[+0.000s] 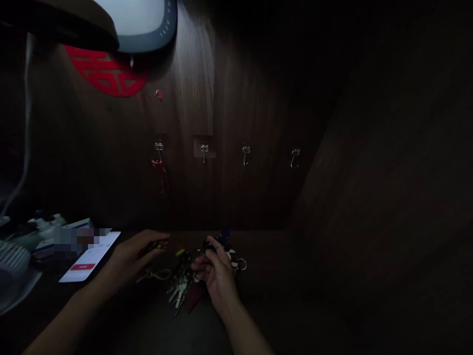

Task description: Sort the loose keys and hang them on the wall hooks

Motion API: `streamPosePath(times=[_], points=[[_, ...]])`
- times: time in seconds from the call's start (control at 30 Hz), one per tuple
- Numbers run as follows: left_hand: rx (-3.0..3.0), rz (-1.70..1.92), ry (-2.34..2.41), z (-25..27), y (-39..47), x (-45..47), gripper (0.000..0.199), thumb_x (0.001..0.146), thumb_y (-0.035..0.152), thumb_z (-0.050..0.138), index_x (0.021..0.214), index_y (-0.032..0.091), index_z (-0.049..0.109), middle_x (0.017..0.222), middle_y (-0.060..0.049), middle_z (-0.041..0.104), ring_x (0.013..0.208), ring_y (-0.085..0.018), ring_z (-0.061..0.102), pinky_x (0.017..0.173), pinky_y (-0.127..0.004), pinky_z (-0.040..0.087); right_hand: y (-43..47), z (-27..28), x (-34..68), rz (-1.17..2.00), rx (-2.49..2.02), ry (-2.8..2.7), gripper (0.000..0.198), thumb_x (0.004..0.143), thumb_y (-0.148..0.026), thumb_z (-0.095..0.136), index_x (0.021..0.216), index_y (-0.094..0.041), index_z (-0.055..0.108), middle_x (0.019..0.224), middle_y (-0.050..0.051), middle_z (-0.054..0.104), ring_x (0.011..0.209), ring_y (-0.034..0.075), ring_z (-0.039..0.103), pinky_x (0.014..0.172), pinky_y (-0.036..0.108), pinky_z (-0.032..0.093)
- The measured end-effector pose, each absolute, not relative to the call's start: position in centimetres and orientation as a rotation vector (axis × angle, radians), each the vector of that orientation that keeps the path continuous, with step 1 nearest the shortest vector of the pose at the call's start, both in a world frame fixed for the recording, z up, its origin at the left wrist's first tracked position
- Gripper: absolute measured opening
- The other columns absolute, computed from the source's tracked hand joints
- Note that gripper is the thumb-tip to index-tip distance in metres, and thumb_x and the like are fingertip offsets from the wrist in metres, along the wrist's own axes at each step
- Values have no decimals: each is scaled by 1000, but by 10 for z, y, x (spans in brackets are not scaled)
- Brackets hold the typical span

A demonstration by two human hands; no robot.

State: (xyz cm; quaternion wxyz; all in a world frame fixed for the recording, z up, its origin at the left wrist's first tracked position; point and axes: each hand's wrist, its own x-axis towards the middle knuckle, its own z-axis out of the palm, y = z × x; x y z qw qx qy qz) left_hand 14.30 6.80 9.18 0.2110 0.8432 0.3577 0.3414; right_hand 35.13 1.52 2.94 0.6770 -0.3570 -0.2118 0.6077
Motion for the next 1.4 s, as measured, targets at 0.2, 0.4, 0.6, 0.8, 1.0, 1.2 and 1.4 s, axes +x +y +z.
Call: streamPosePath(times=[0.2, 0.4, 0.6, 0.8, 1.0, 1.2, 1.4], points=[[2475, 927, 1044, 130, 69, 147, 29, 87, 38, 48, 112, 28, 58, 108, -2, 67, 98, -22, 61, 86, -31, 47, 6, 37, 345, 1478, -750, -621, 32, 67, -36, 74, 85, -12, 63, 62, 6, 69, 52, 17, 67, 38, 16, 43], [2697, 1014, 998, 172, 80, 152, 28, 88, 40, 48, 111, 28, 59, 103, 0, 67, 92, -18, 63, 80, -25, 46, 1, 33, 343, 1627, -651, -768, 35, 76, -41, 65, 95, -12, 61, 67, 7, 70, 44, 15, 64, 32, 16, 41], [2853, 1074, 1063, 217, 103, 152, 28, 86, 41, 51, 110, 29, 60, 106, 2, 66, 93, -18, 62, 78, -25, 43, 0, 34, 340, 1666, -652, -809, 35, 77, -41, 62, 93, -10, 62, 66, 8, 70, 44, 15, 63, 32, 17, 43], [2903, 1218, 1283, 251, 130, 157, 27, 85, 41, 54, 107, 27, 63, 105, 0, 63, 92, -19, 61, 74, -26, 42, -1, 37, 341, 1620, -681, -799, 34, 76, -40, 64, 91, -10, 63, 63, 6, 68, 43, 12, 61, 33, 15, 41], [2869, 1358, 1363, 262, 157, 159, 23, 82, 36, 59, 102, 26, 65, 102, -1, 64, 85, -19, 60, 70, -25, 42, 2, 36, 343, 1571, -704, -810, 33, 75, -39, 64, 89, -10, 65, 62, 6, 67, 43, 10, 59, 34, 14, 39], [2735, 1447, 1409, 257, 168, 152, 24, 78, 35, 63, 101, 27, 60, 93, 0, 67, 79, -18, 61, 64, -25, 42, 5, 32, 343, 1552, -693, -823, 31, 76, -38, 62, 90, -10, 65, 62, 6, 67, 44, 10, 57, 33, 14, 37], [2591, 1516, 1512, 234, 169, 144, 22, 79, 38, 61, 96, 25, 59, 90, 0, 66, 75, -17, 60, 59, -24, 39, 6, 31, 343, 1565, -698, -811, 31, 75, -38, 64, 88, -10, 65, 61, 5, 67, 43, 10, 56, 33, 14, 37]])
